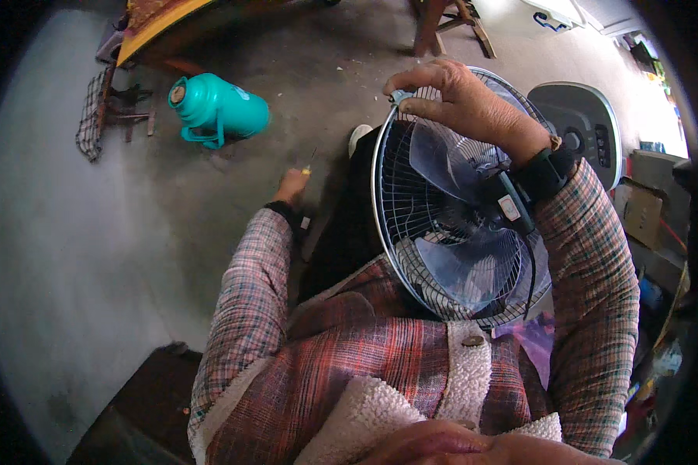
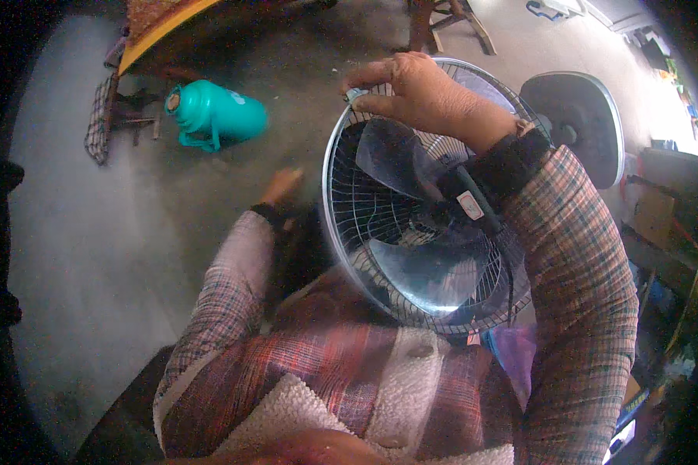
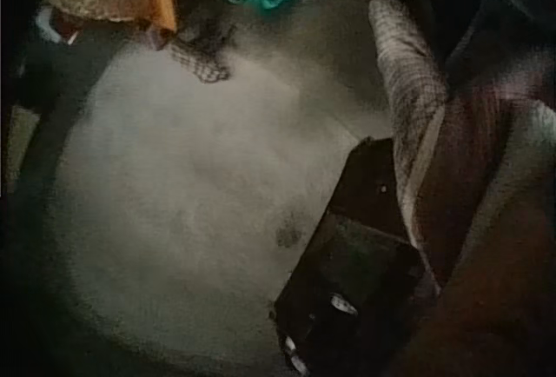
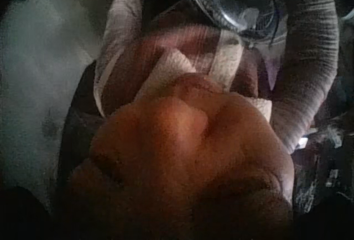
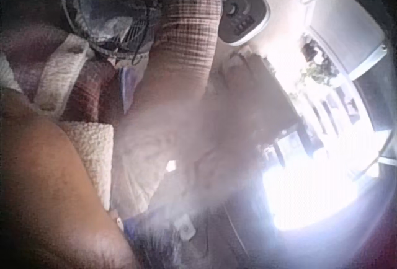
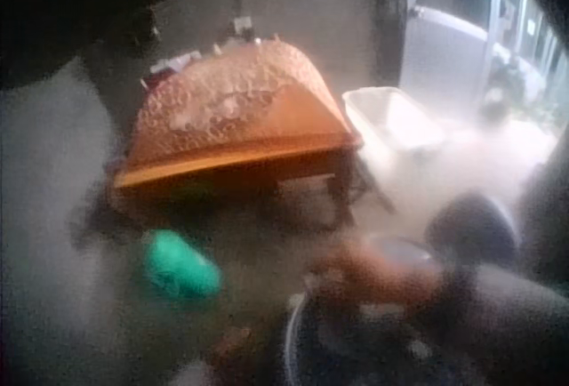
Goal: The person holds a small electric fan and uses a screwdriver to loosen and remove the front grille. They then detach the grille from the fan body, exposing the blades.
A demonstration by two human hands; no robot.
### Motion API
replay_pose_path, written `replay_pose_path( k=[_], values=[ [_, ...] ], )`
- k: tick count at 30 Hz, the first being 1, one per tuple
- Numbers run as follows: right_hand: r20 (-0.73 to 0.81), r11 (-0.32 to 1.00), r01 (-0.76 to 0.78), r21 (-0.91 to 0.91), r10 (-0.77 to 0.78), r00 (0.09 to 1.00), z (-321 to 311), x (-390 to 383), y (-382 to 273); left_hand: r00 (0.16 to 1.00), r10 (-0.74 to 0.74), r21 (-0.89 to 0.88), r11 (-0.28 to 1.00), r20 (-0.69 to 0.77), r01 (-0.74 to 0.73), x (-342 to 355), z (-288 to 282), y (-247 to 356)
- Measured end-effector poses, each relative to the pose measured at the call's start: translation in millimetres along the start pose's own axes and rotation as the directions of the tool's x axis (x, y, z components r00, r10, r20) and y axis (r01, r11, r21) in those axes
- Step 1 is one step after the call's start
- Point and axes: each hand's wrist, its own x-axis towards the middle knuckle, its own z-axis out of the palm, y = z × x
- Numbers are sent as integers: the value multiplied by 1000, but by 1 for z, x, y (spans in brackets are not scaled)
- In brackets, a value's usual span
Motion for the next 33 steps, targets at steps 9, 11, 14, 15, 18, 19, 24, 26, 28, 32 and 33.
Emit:
replay_pose_path(
  k=[9, 11, 14, 15, 18, 19, 24, 26, 28, 32, 33],
  values=[
    [100, 995, -96, 40, 92, 991, -3, 0, -2, 963, 269, -538, 813, 10, -222, -9, 21, 10],
    [113, 992, -114, 52, 108, 988, -4, 1, -2, 972, 229, -606, 781, 58, -148, -45, 1, 53],
    [121, 992, -112, 60, 104, 987, -4, 2, -3, 950, 279, -718, 690, 142, -95, -95, -30, 94],
    [121, 990, -127, 53, 120, 985, -4, 1, -3, 938, 304, -754, 653, 168, -77, -105, -36, 101],
    [119, 986, -154, 68, 145, 982, -2, 0, -6, 943, 307, -695, 706, 125, -138, -119, -45, 105],
    [115, 984, -157, 87, 147, 982, -1, 1, -6, 957, 257, -691, 716, 138, -93, -120, -46, 104],
    [71, 997, -53, 52, 49, 996, -3, 2, -4, 950, 287, -855, 454, -126, -251, -137, -40, 133],
    [94, 996, -87, 14, 85, 992, -3, 3, -3, 887, 401, -884, 296, -230, -363, -150, -53, 162],
    [94, 995, -92, 45, 88, 992, -3, 3, -4, 845, 460, -892, 207, -273, -401, -172, -69, 188],
    [90, 994, -90, 62, 84, 992, -2, 4, -5, 742, 610, -851, 200, -280, -486, -212, -85, 226],
    [91, 992, -96, 76, 89, 992, -3, 4, -4, 715, 623, -822, 195, -318, -535, -220, -86, 233]
  ],
)
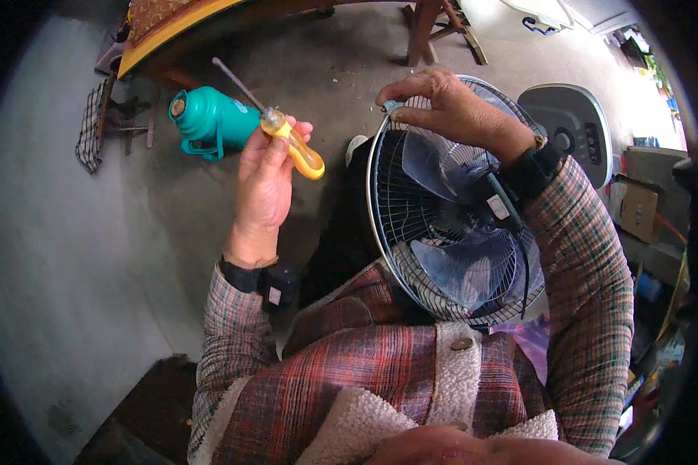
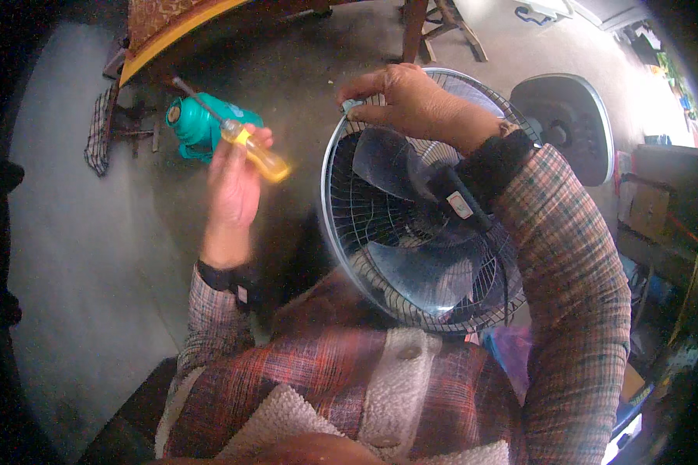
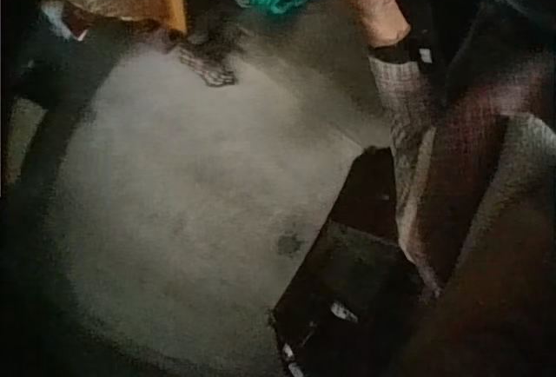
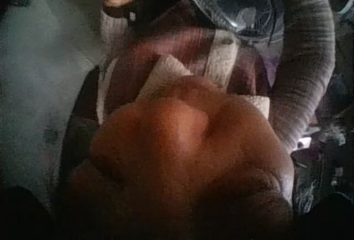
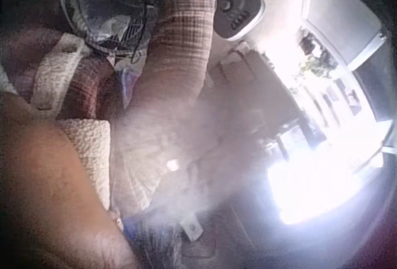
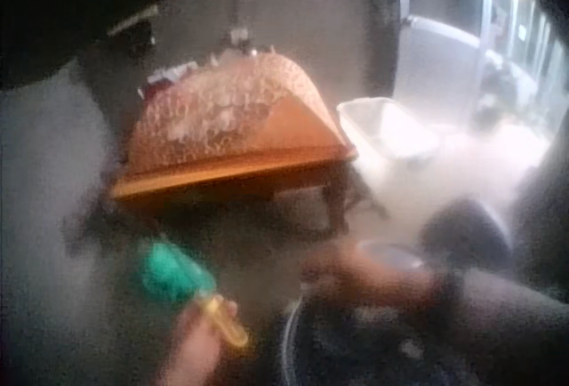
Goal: The person holds a small electric fan and uses a screwdriver to loosen and remove the front grille. They then detach the grille from the fan body, exposing the blades.
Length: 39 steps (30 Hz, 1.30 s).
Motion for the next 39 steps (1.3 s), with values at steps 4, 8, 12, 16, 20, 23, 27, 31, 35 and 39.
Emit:
replay_pose_path(
  k=[4, 8, 12, 16, 20, 23, 27, 31, 35, 39],
  values=[
    [-22, 995, 42, -89, -44, 999, 1, -1, 3, 1000, 8, -36, 999, 11, -8, -7, 20, 19],
    [-51, 998, 47, -51, -50, 997, 3, -1, 6, 988, 81, -147, 987, 135, -61, -17, 44, 36],
    [-81, 994, 76, -73, -82, 993, 2, -1, 8, 943, 144, -326, 944, 299, -40, -40, 81, 62],
    [-94, 993, 88, -78, -96, 991, 1, -3, 8, 696, 400, -613, 787, 597, 73, -48, 110, 88],
    [-75, 999, 30, -26, -32, 997, 0, -2, 7, 576, 339, -523, 831, 744, 187, -48, 120, 105],
    [-82, 996, 32, -85, -39, 996, 0, -1, 6, 677, 302, -558, 807, 671, 193, -62, 128, 103],
    [-61, 999, -7, -50, 3, 998, 0, -1, 5, 631, 358, -575, 799, 688, 173, -67, 134, 99],
    [-63, 998, -12, -58, 9, 998, -1, -1, 5, 543, 428, -571, 812, 722, 120, -62, 136, 96],
    [-56, 995, 22, -94, -27, 998, -1, -2, 8, 524, 457, -515, 856, 719, -41, -54, 126, 82],
    [-89, 996, 38, -85, -46, 995, 1, -3, 9, 900, 223, 140, 946, 374, -292, -11, 98, 38]
  ],
)
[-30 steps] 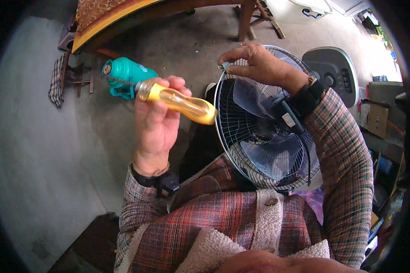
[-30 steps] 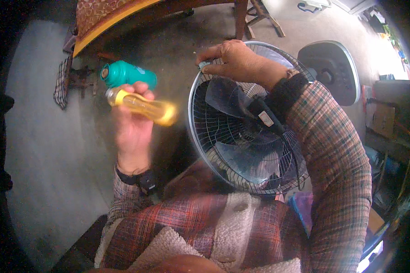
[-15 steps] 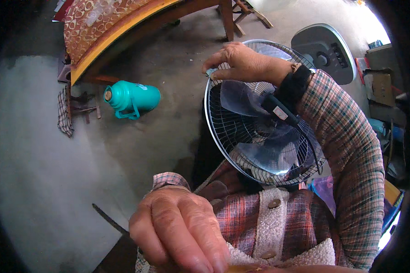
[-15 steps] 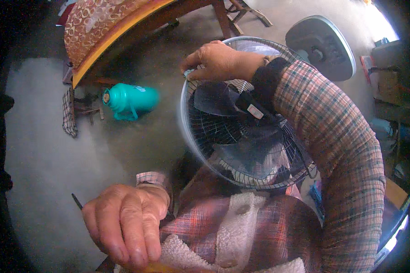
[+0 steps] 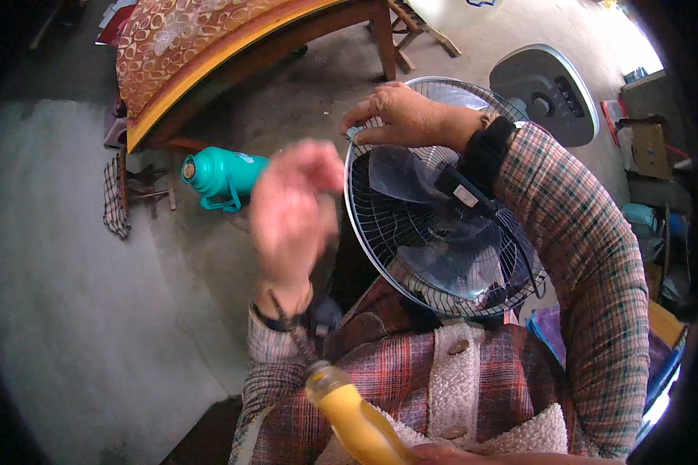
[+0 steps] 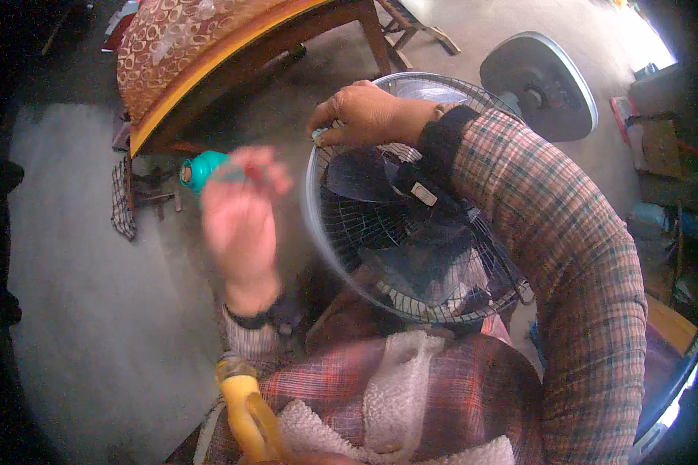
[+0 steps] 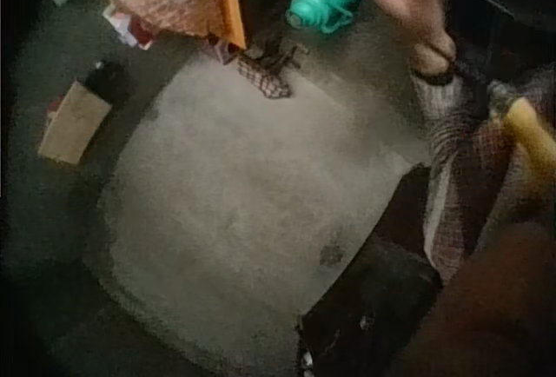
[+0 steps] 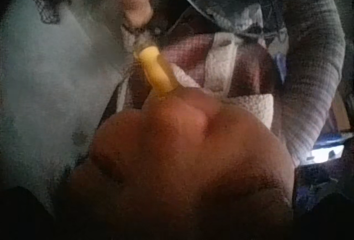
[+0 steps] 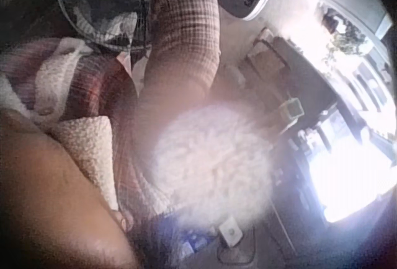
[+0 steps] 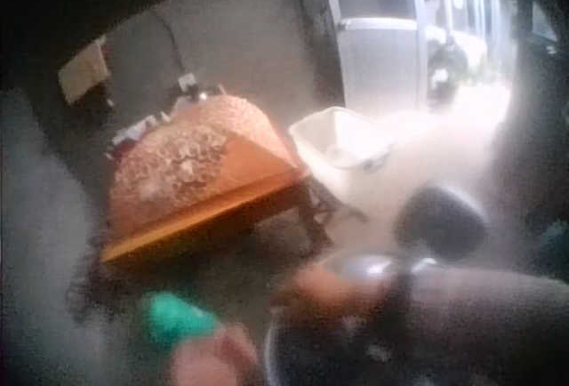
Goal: The person holds a small electric fan and uses a screwdriver to loosen and remove the front grille. They then detach the grille from the fan body, exposing the blades.
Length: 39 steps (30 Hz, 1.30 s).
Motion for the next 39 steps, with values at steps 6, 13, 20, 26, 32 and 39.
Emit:
replay_pose_path(
  k=[6, 13, 20, 26, 32, 39],
  values=[
    [3, 999, -41, -12, 41, 999, 1, 0, -1, 895, -402, 224, 870, -192, 439, 39, -27, -92],
    [-25, 999, 10, -31, -10, 1000, 2, 0, 2, 853, -445, -23, 889, -272, 457, 35, -18, -101],
    [-88, 1000, -24, 12, 25, 996, 3, 0, 2, 860, -414, 30, 896, -298, 442, 37, -10, -100],
    [-98, 997, -67, -45, 62, 993, 4, 0, -1, 832, -479, 41, 860, -280, 509, 39, -15, -106],
    [-81, 996, -54, -76, 48, 996, 5, 1, 1, 818, -529, 88, 825, -227, 558, 39, -17, -103],
    [-71, 991, -79, -107, 72, 995, 7, 3, 3, 834, -510, 161, 823, -210, 544, 48, -14, -105]
  ],
)
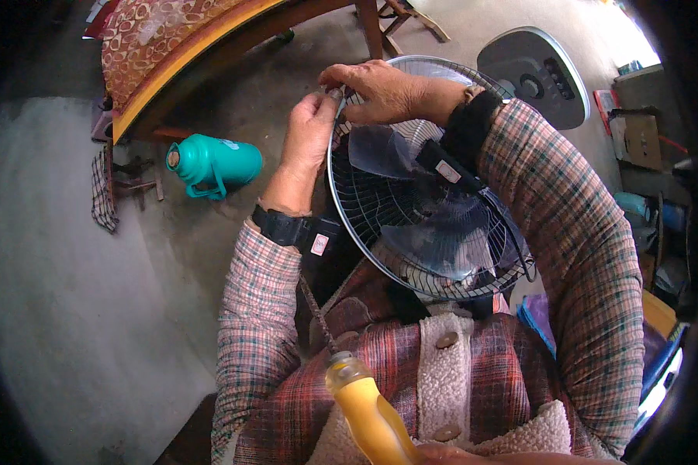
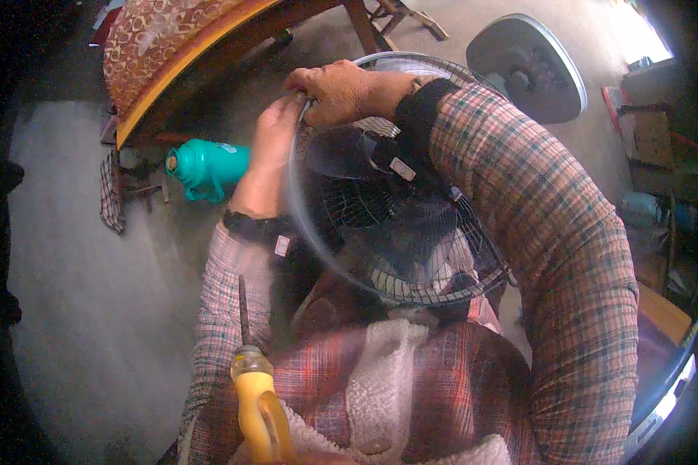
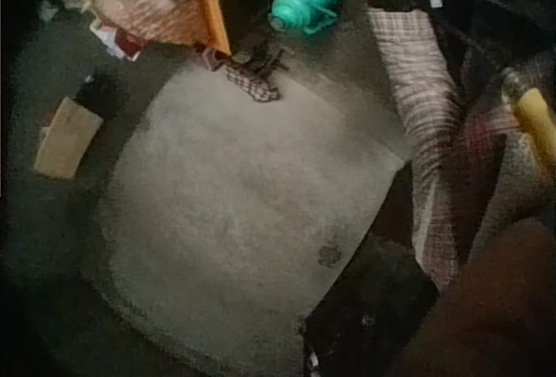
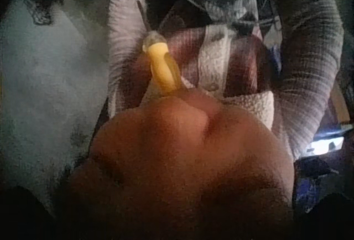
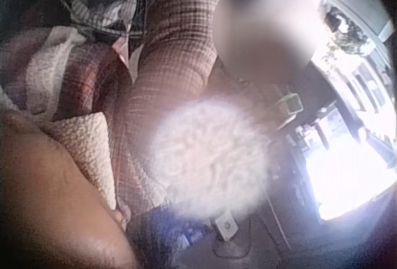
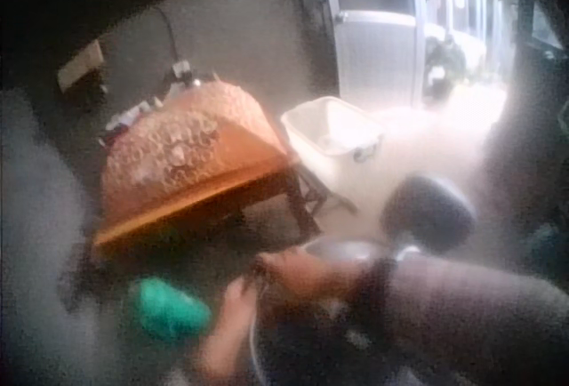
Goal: The person holds a small electric fan and uses a screwdriver to loosen and remove the front grille. They then detach the grille from the fan body, exposing the blades.
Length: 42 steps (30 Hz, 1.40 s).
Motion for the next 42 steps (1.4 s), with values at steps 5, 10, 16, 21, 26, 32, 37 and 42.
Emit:
replay_pose_path(
  k=[5, 10, 16, 21, 26, 32, 37, 42],
  values=[
    [24, 1000, -6, -12, 6, 1000, -2, 0, -1, 999, -19, -1, 1000, 46, 19, 4, -1, 0],
    [43, 997, -39, 73, 36, 998, -4, -1, -2, 999, -7, -64, 998, 47, 10, 3, 1, -2],
    [-7, 966, 43, 255, -43, 999, -22, -5, 2, 998, 11, 44, 999, 56, -14, 5, -4, -3],
    [-61, 962, -8, 274, 26, 998, -76, -20, -21, 999, -21, 202, 979, 35, 13, 4, -4, 0],
    [-114, 937, -201, 285, 242, 964, -136, -90, -53, 991, -79, 6, 997, 113, 78, 3, -4, 2],
    [-96, 966, -161, 202, 183, 978, -106, -210, -100, 994, -51, 64, 997, 96, 45, 1, -4, 1],
    [-92, 993, -79, 91, 87, 992, -50, -268, -131, 994, -74, 123, 990, 83, 63, -4, -4, 6],
    [-230, 972, -146, -182, 102, 968, -17, -310, -136, 988, 14, 82, 996, 152, -27, 0, -6, -1]
  ],
)
